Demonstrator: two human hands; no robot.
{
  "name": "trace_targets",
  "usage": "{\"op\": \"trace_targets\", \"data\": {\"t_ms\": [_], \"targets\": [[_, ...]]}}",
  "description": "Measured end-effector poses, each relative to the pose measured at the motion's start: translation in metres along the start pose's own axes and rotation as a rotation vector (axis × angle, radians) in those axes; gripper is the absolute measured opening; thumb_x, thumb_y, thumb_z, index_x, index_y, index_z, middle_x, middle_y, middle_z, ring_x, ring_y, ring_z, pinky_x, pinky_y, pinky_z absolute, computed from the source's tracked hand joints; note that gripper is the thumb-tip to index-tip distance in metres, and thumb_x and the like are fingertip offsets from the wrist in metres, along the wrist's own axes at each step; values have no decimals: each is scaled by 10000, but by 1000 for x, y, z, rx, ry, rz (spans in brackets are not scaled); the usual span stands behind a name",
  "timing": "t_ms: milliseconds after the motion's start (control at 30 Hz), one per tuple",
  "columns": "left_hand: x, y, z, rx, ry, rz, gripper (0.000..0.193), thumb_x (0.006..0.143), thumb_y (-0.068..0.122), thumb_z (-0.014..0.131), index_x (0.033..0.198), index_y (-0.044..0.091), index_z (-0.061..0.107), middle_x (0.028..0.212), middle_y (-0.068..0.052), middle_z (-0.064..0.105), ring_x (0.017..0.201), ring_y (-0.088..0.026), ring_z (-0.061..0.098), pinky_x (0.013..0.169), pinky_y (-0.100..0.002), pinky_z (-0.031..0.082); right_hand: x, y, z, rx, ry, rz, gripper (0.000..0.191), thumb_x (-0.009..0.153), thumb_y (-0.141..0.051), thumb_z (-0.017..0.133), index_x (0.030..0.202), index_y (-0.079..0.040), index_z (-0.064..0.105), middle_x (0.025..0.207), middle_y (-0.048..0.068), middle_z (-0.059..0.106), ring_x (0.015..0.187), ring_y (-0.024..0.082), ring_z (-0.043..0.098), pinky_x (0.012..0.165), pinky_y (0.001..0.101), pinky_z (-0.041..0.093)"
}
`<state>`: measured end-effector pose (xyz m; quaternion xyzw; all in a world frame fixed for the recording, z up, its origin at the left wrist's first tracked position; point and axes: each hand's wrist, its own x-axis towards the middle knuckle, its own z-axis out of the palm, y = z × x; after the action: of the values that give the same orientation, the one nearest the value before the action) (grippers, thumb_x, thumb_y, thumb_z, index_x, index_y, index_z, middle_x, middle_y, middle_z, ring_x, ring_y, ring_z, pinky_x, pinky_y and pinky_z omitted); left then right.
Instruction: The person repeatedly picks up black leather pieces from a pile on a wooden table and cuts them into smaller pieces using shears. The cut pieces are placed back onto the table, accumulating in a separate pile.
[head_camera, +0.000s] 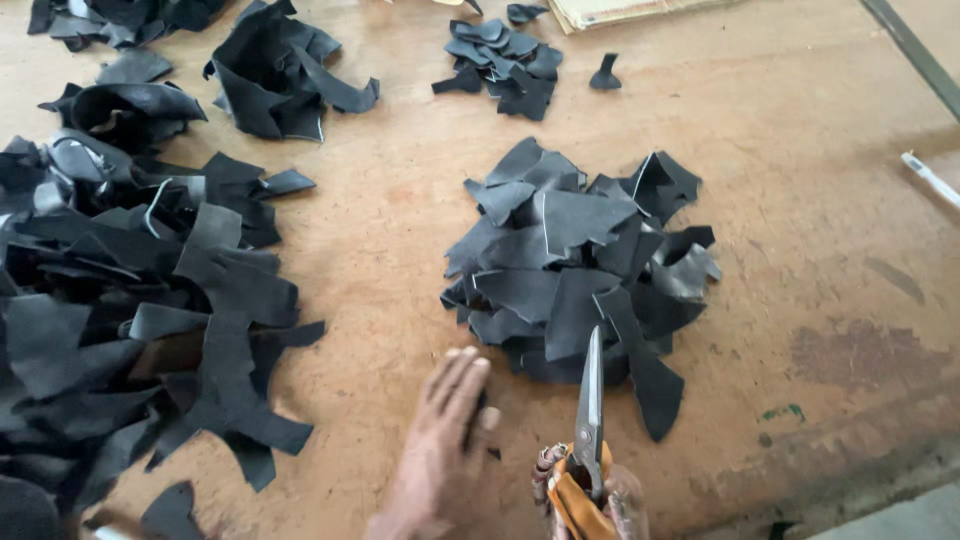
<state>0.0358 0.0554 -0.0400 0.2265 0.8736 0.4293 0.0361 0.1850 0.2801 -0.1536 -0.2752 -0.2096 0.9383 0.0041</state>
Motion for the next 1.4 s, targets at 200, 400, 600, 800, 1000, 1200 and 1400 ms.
{"op": "trace_targets", "data": {"t_ms": [200, 400, 600, 800, 1000, 1200, 1400], "targets": [[-33, 26, 97, 169, -31, 319, 567, 947, 182, 636, 1479, 40, 501, 1580, -216, 407, 1490, -405, 351, 1215, -495, 302, -18, -9, -11, 5, 15, -63, 605, 883, -382, 609, 1309, 42, 547, 1013, 211, 676, 789, 315, 696, 578, 400, 582], [-8, 60, 163, 180, -154, 595, 627, 922, 147, 613, 1522, 65, 452, 1604, -182, 387, 1521, -370, 307, 1253, -465, 235, -28, -18, -17, -6, 41, -94, 599, 879, -367, 610, 1310, 45, 553, 1013, 218, 680, 774, 316, 698, 568, 403, 583], [77, 71, 131, 323, -243, 617, 696, 896, 111, 590, 1566, 89, 403, 1627, -149, 366, 1552, -336, 264, 1291, -435, 167, -26, -17, -18, -27, 37, -93, 595, 874, -352, 612, 1312, 48, 559, 1012, 225, 685, 758, 316, 700, 558, 406, 585], [76, 58, 49, 287, -385, 629, 653, 760, 69, 605, 1409, 14, 551, 1592, -138, 436, 1551, -306, 273, 1284, -461, 173, -23, -15, -14, -58, 30, -77, 590, 870, -337, 613, 1313, 50, 565, 1011, 232, 689, 742, 317, 702, 548, 410, 586], [42, 17, -31, 126, -390, 647, 434, 702, 121, 673, 1128, 50, 717, 1454, -137, 581, 1514, -386, 274, 1234, -534, 206, -32, -23, -15, -113, 42, -101, 586, 866, -321, 615, 1315, 53, 571, 1011, 239, 693, 726, 318, 704, 539, 413, 588], [-10, -10, -91, 4, 116, 167, 411, 746, -24, 624, 1137, 49, 726, 1383, -134, 660, 1375, -331, 534, 1136, -433, 460, -36, -11, -14, -240, 60, -27, 582, 862, -306, 616, 1316, 56, 577, 1010, 247, 698, 710, 318, 705, 529, 417, 589], [-27, -2, -90, 22, 295, -194, 346, 835, 59, 769, 1161, 8, 664, 1185, -177, 633, 1100, -343, 628, 942, -411, 519, -31, 0, -4, -344, 76, 28, 579, 857, -291, 617, 1317, 59, 583, 1009, 254, 702, 695, 319, 707, 519, 420, 591]]}}
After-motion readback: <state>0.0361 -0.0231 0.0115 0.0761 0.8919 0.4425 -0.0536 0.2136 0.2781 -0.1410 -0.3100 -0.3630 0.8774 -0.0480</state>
